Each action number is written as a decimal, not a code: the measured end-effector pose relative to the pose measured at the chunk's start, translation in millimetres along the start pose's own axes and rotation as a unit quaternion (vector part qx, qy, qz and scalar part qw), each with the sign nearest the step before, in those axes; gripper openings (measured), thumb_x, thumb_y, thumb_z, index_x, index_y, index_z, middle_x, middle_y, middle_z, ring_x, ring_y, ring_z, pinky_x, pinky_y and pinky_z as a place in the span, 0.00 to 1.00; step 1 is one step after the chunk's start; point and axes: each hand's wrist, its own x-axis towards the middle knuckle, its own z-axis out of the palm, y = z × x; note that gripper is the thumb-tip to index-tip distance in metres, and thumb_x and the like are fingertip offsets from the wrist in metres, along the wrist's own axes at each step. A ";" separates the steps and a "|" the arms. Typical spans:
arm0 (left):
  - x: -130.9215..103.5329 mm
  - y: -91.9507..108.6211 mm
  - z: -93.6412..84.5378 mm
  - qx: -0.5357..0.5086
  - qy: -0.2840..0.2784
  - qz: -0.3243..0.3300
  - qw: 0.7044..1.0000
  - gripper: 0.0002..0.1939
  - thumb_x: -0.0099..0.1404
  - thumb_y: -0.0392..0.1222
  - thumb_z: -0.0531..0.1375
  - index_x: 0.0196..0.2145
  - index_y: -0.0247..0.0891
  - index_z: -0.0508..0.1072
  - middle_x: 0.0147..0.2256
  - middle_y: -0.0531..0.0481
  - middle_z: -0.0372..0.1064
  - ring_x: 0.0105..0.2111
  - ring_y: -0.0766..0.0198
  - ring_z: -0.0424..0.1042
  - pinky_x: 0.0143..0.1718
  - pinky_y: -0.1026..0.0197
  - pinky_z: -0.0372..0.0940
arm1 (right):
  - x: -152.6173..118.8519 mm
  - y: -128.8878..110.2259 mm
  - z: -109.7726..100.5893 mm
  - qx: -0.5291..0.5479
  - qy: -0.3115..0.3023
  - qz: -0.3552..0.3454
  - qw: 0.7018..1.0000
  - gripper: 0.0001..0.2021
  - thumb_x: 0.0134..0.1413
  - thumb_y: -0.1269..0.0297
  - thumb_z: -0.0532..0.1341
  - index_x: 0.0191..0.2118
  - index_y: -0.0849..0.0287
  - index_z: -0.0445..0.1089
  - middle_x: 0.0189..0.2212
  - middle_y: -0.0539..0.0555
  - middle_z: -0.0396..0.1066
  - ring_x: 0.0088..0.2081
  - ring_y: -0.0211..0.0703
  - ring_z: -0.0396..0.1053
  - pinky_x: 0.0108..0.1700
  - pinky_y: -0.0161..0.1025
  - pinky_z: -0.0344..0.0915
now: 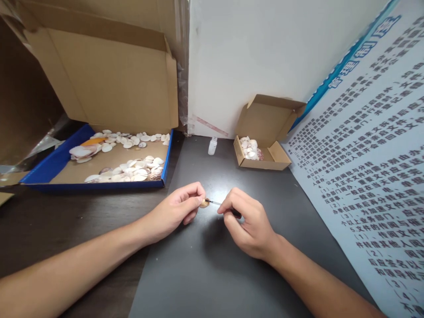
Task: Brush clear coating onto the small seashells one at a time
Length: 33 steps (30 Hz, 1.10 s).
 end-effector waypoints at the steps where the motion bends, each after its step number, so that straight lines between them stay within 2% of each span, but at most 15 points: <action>1: -0.2 0.4 -0.1 0.006 -0.002 0.001 1.000 0.11 0.67 0.45 0.55 0.29 0.39 0.60 0.22 0.61 0.52 0.20 0.72 0.51 0.23 0.65 0.48 | -0.4 0.3 0.5 0.000 0.000 0.001 1.000 0.09 0.52 0.79 0.53 0.30 0.58 0.65 0.26 0.48 0.61 0.26 0.36 0.58 0.29 0.35 0.56; 9: -0.5 -2.6 -1.3 0.059 -0.030 0.001 0.998 0.13 0.68 0.50 0.54 0.31 0.41 0.60 0.22 0.61 0.49 0.21 0.70 0.49 0.23 0.64 0.46 | -0.4 0.6 -0.3 -0.002 -0.003 0.010 1.000 0.09 0.51 0.79 0.53 0.30 0.58 0.64 0.26 0.48 0.61 0.25 0.35 0.57 0.29 0.35 0.55; 18: -4.9 -1.7 -0.2 0.200 0.000 0.093 0.975 0.12 0.71 0.47 0.51 0.33 0.39 0.63 0.29 0.56 0.56 0.29 0.66 0.54 0.31 0.63 0.52 | -0.1 -0.8 -3.3 -0.003 -0.006 0.020 1.000 0.08 0.50 0.78 0.52 0.27 0.58 0.62 0.23 0.47 0.60 0.24 0.35 0.57 0.28 0.35 0.54; 23: -5.5 -2.6 -1.4 0.215 0.017 0.092 0.972 0.11 0.71 0.48 0.51 0.34 0.39 0.64 0.28 0.56 0.56 0.29 0.66 0.54 0.30 0.62 0.51 | -0.7 -1.6 -3.3 0.024 -0.014 0.006 1.000 0.09 0.49 0.79 0.52 0.26 0.58 0.62 0.23 0.47 0.61 0.24 0.35 0.57 0.27 0.34 0.54; 29: -4.9 -2.2 -0.6 0.217 0.009 0.076 0.973 0.12 0.71 0.47 0.51 0.33 0.39 0.64 0.27 0.57 0.55 0.27 0.66 0.53 0.29 0.62 0.50 | 0.7 -2.8 -4.4 0.010 0.046 0.012 0.999 0.09 0.50 0.80 0.52 0.28 0.59 0.64 0.24 0.48 0.62 0.25 0.35 0.58 0.29 0.34 0.55; 33: -4.5 -3.1 -1.0 0.217 0.012 0.078 0.973 0.11 0.71 0.47 0.51 0.33 0.39 0.64 0.27 0.57 0.56 0.28 0.66 0.54 0.29 0.62 0.51 | 0.4 -2.1 -3.0 0.001 0.017 0.020 1.000 0.09 0.51 0.79 0.52 0.29 0.59 0.64 0.25 0.48 0.63 0.26 0.36 0.60 0.30 0.35 0.56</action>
